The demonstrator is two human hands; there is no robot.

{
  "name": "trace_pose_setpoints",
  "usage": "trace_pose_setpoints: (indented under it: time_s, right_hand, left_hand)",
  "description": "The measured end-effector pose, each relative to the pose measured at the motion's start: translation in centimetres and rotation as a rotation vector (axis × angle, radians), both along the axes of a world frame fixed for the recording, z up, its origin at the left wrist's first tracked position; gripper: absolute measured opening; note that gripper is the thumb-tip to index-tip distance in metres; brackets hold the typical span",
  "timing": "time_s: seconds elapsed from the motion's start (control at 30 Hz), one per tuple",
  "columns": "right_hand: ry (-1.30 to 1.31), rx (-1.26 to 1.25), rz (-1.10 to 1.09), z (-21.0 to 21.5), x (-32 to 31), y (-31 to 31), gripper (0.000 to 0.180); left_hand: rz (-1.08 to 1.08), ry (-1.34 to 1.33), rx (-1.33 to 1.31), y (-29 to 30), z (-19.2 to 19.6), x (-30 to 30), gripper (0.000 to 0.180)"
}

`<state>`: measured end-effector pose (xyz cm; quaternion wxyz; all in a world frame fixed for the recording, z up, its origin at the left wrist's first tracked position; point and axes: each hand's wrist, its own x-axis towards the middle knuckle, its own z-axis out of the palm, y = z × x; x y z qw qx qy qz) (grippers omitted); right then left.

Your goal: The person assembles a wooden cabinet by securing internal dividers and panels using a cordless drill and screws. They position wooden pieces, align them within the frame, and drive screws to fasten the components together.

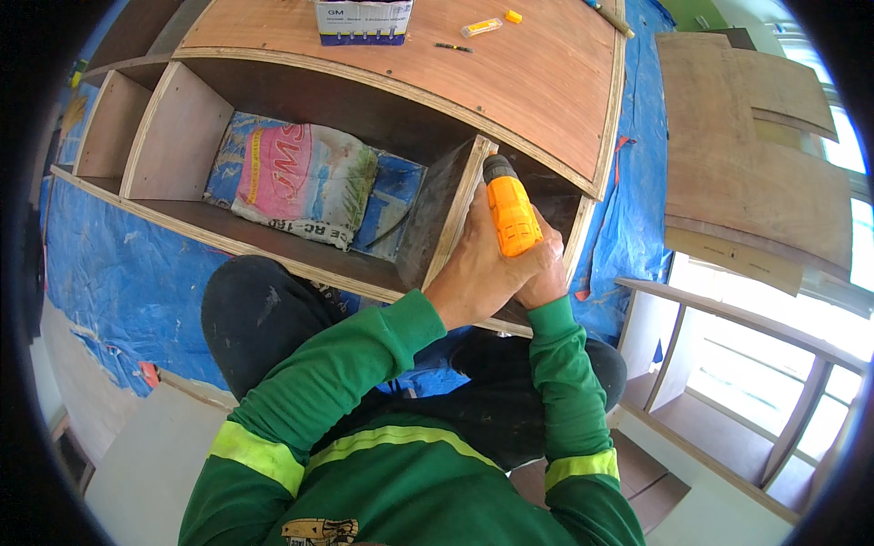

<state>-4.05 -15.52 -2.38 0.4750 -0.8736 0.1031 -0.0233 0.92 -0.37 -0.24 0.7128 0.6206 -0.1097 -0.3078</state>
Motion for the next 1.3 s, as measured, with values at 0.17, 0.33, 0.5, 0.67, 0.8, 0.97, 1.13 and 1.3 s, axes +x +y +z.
trace_pose_setpoints:
  time_s: [0.17, 0.33, 0.5, 0.67, 0.8, 0.97, 1.13, 1.3]
  right_hand:
    - [0.007, -0.029, 0.037, 1.5, 0.9, 1.2, 0.049]
    - [0.016, -0.054, 0.020, 0.8, 1.0, 0.9, 0.049]
    - [0.024, -0.050, 0.000, 1.6, 0.7, 1.2, 0.049]
    - [-0.006, 0.030, -0.007, 0.1, 0.7, 0.9, 0.050]
    - [-0.001, 0.172, -0.032, 0.2, 0.3, 0.7, 0.050]
    - [-0.010, -0.066, 0.029, 1.8, 1.0, 1.7, 0.049]
    - [-0.021, -0.388, 0.077, 1.9, -0.6, 1.0, 0.044]
    - [-0.141, -0.165, 0.067, 4.4, -3.0, 1.6, 0.047]
  left_hand:
    - [0.087, -0.136, 0.075, -0.4, -1.3, -0.4, 0.119]
    - [0.061, -0.094, 0.072, -0.2, -0.8, -0.1, 0.120]
    - [0.072, -0.129, 0.098, -0.8, -1.2, -0.5, 0.121]
    - [0.073, -0.116, 0.090, -0.4, -1.4, -0.3, 0.120]
    - [0.025, -0.053, 0.019, 0.0, -0.8, 0.0, 0.126]
    - [0.056, -0.061, 0.053, -0.2, -0.8, 0.3, 0.121]
    - [0.076, -0.112, 0.092, 0.2, -0.1, -0.3, 0.100]
    - [-0.024, -0.224, -0.008, 2.3, 3.0, -3.3, 0.121]
